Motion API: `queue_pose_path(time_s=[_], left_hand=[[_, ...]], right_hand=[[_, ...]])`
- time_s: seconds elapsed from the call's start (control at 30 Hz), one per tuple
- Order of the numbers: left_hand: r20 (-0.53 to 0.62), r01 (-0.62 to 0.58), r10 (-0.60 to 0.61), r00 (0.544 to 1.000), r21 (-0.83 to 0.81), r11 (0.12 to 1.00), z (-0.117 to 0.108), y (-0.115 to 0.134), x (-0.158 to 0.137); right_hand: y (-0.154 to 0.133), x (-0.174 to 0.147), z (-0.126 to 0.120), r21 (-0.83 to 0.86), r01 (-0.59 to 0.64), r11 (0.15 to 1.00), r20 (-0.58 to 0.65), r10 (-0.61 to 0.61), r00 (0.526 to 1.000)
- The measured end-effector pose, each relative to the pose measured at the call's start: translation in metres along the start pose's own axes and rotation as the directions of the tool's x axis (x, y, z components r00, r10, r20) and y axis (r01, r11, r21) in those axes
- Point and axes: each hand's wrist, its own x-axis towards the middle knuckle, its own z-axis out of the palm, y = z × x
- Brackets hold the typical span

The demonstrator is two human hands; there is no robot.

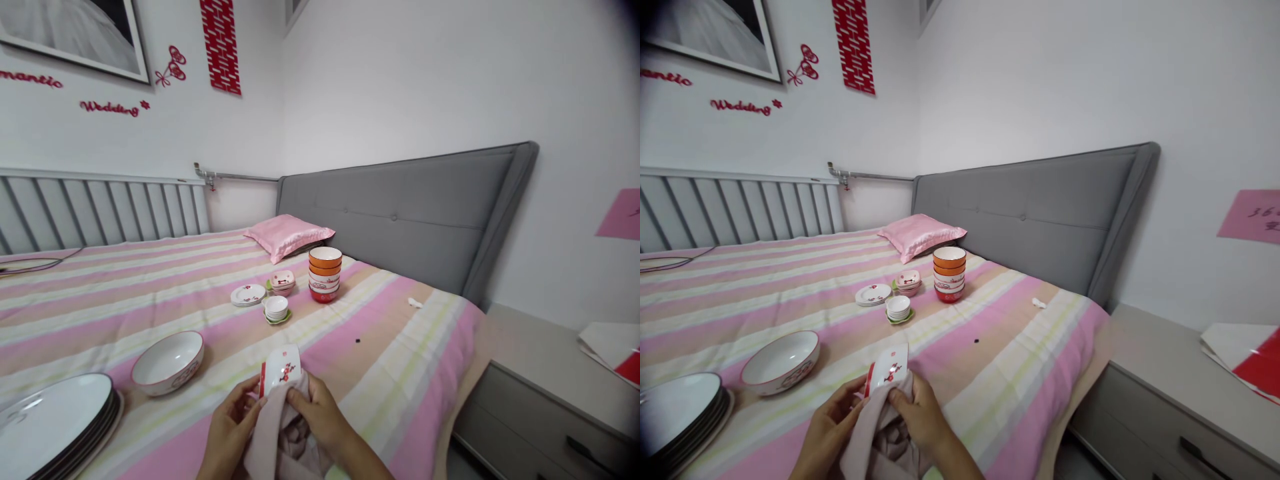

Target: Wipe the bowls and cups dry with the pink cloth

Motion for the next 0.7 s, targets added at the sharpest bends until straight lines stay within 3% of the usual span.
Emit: queue_pose_path(time_s=[0.27,0.43,0.53,0.7], left_hand=[[0.021,-0.039,0.038,0.999,0.027,0.999,-0.004,-0.007,0.003],[-0.006,-0.014,0.014,1.000,0.008,1.000,-0.001,-0.003,0.001],[-0.006,-0.009,0.009,1.000,0.008,1.000,0.000,0.000,0.000],[-0.015,0.012,-0.012,1.000,-0.015,1.000,-0.001,0.002,-0.001]], right_hand=[[-0.006,-0.003,-0.005,-0.116,0.052,0.992,0.211,-0.026,0.977],[-0.003,-0.007,-0.009,-0.322,0.060,0.945,0.227,0.016,0.974],[-0.003,-0.010,-0.010,-0.549,0.138,0.824,0.234,-0.008,0.972],[0.007,-0.007,-0.012,-0.859,0.244,0.450,0.245,-0.057,0.968]])
